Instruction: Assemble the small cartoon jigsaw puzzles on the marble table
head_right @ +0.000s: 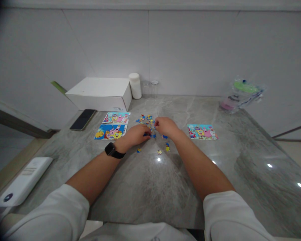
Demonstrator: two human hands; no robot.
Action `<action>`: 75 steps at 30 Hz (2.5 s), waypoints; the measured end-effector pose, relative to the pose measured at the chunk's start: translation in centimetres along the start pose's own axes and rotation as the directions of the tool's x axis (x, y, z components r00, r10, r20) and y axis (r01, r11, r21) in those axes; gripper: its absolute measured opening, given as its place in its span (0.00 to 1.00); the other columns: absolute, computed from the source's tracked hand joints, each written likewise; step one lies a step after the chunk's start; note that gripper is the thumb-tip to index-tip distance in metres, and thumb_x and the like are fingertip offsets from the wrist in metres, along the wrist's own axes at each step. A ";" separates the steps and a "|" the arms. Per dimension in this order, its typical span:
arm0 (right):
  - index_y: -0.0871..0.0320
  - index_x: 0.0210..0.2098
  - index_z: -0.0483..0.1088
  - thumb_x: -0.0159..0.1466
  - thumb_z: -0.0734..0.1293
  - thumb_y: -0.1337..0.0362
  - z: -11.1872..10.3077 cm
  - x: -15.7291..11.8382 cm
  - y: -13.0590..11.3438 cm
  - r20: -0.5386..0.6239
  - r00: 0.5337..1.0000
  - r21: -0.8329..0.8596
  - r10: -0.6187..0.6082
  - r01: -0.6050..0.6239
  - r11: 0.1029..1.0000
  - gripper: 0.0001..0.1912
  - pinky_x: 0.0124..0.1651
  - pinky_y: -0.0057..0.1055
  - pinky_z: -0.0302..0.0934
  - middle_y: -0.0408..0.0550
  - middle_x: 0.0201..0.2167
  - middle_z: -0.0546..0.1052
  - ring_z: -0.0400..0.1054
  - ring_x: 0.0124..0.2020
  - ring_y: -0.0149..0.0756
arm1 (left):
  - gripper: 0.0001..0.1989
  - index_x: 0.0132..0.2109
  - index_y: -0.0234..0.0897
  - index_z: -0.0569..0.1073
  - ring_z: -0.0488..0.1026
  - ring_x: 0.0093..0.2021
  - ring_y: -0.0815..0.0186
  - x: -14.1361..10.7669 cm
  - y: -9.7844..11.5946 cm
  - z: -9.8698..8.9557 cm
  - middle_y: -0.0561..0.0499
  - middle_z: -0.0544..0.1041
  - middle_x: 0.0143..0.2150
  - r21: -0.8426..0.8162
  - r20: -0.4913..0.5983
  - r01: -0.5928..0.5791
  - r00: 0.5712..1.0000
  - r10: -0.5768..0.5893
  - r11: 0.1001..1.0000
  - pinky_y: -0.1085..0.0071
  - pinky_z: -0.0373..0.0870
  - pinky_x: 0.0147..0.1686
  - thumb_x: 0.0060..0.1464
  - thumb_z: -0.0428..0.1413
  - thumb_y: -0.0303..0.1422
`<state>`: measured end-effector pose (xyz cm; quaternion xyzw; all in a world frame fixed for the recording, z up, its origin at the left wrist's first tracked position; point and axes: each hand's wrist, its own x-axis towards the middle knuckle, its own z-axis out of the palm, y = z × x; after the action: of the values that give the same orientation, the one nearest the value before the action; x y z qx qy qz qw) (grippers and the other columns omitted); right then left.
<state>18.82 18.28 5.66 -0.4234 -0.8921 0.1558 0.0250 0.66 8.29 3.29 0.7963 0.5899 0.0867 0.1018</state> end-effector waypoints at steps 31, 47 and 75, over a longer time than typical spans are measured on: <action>0.54 0.43 0.82 0.66 0.69 0.69 0.3 0.3 0.2 0.025 0.999 0.068 -0.048 0.046 0.997 0.09 0.43 0.27 0.63 0.46 0.39 0.85 0.76 0.40 0.35 | 0.11 0.46 0.39 0.83 0.78 0.46 0.56 -0.3 -2.2 -0.9 0.45 0.83 0.47 -0.013 0.046 0.034 0.998 -0.034 0.999 0.64 0.73 0.46 0.59 0.63 0.38; 0.54 0.42 0.82 0.65 0.69 0.71 0.2 0.2 -0.1 0.044 0.998 0.039 -0.055 0.053 0.998 0.10 0.42 0.28 0.62 0.46 0.39 0.85 0.77 0.40 0.36 | 0.09 0.45 0.39 0.80 0.78 0.46 0.56 0.0 -0.6 1.2 0.45 0.81 0.46 -0.003 -0.043 -0.014 0.999 0.014 1.000 0.64 0.73 0.44 0.63 0.57 0.36; 0.53 0.45 0.82 0.64 0.71 0.66 2.5 -0.2 -1.8 0.123 0.978 -0.033 -0.168 0.173 0.984 0.10 0.47 0.29 0.64 0.48 0.45 0.84 0.77 0.47 0.41 | 0.07 0.43 0.37 0.80 0.79 0.44 0.56 -0.7 -1.7 -1.2 0.43 0.82 0.44 0.038 0.056 0.066 0.996 -0.068 0.997 0.64 0.72 0.42 0.58 0.60 0.32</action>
<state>17.10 16.41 3.83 -0.3358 -0.9281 0.1588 -0.0247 -1.39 8.13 3.96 0.7799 0.6148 0.0498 0.1069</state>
